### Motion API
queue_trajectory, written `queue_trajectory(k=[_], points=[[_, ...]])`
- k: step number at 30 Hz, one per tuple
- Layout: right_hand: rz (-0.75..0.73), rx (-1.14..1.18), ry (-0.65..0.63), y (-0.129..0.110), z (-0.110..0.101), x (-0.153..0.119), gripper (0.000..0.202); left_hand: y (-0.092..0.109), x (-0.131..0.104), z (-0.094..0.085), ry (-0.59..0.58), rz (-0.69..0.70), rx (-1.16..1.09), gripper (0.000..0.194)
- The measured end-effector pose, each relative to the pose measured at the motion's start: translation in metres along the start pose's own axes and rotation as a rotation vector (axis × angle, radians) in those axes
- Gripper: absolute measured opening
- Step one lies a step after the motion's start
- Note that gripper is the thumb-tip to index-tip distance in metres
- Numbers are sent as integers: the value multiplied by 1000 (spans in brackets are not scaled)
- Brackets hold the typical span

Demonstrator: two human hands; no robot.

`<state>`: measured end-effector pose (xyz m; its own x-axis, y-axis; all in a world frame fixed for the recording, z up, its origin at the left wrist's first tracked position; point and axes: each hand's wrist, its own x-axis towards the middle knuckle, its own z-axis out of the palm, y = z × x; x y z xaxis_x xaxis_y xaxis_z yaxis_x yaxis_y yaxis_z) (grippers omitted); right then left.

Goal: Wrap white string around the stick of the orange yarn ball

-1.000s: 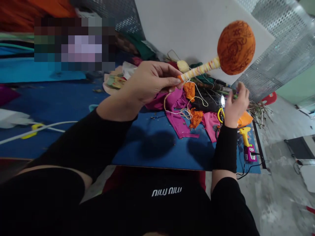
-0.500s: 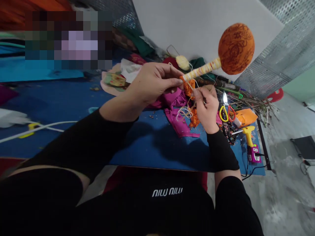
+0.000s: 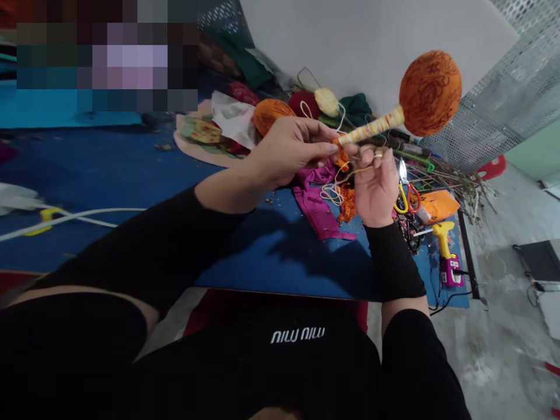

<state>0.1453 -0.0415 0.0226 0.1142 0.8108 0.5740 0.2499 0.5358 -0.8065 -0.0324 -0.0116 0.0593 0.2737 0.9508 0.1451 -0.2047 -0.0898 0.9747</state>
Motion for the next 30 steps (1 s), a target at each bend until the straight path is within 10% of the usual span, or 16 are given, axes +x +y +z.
queue_trajectory(k=[7, 18, 30], points=[[-37, -388, -42, -19, 22, -32, 58, -8, 4, 0, 18, 19, -11, 25], [-361, -308, -145, -2, 12, -29, 44, -30, 14, -3, 17, 147, 217, 12], [-78, -219, -140, -31, -14, 0, 49, -38, 10, -3, -13, 255, 686, 19]])
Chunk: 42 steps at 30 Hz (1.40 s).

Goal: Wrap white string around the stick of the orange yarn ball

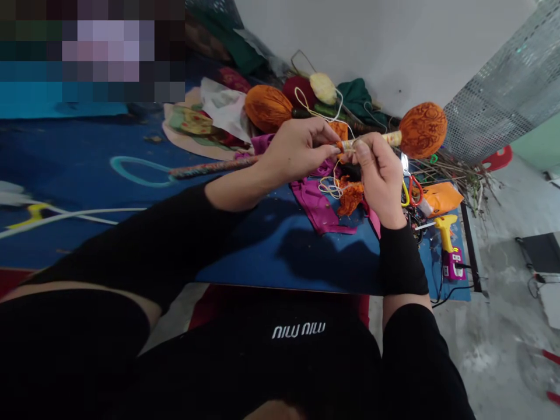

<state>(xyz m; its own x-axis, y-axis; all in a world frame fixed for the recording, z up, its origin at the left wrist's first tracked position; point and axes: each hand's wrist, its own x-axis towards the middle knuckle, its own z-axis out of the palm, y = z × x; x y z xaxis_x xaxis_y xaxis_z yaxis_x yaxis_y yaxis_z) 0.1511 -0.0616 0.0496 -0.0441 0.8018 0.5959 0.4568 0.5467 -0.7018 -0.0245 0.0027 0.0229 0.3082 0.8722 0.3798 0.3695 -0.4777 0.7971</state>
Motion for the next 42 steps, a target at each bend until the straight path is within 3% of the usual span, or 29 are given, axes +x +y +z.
queue_trajectory(k=[4, 10, 17, 23, 30, 35, 42], points=[[-33, 68, 64, 7, 3, 3, 51, 9, -6, -3, -12, 18, 163, 18], [7, 97, 50, 11, 5, 7, 55, 17, -15, -3, -32, 41, 401, 26], [62, 102, 26, 20, 10, 7, 57, 32, -18, -4, -152, -15, 646, 35], [155, 205, 43, 24, 11, 9, 60, 36, -21, -5, -207, 74, 685, 36], [166, 216, 24, 28, 5, 10, 59, 16, -22, 6, -86, 327, 712, 35], [232, 165, 49, 19, 5, 11, 67, 21, -23, 5, -147, 339, 770, 46], [226, 240, 33, 21, 8, 13, 69, 28, -22, 0, -231, 302, 846, 37]])
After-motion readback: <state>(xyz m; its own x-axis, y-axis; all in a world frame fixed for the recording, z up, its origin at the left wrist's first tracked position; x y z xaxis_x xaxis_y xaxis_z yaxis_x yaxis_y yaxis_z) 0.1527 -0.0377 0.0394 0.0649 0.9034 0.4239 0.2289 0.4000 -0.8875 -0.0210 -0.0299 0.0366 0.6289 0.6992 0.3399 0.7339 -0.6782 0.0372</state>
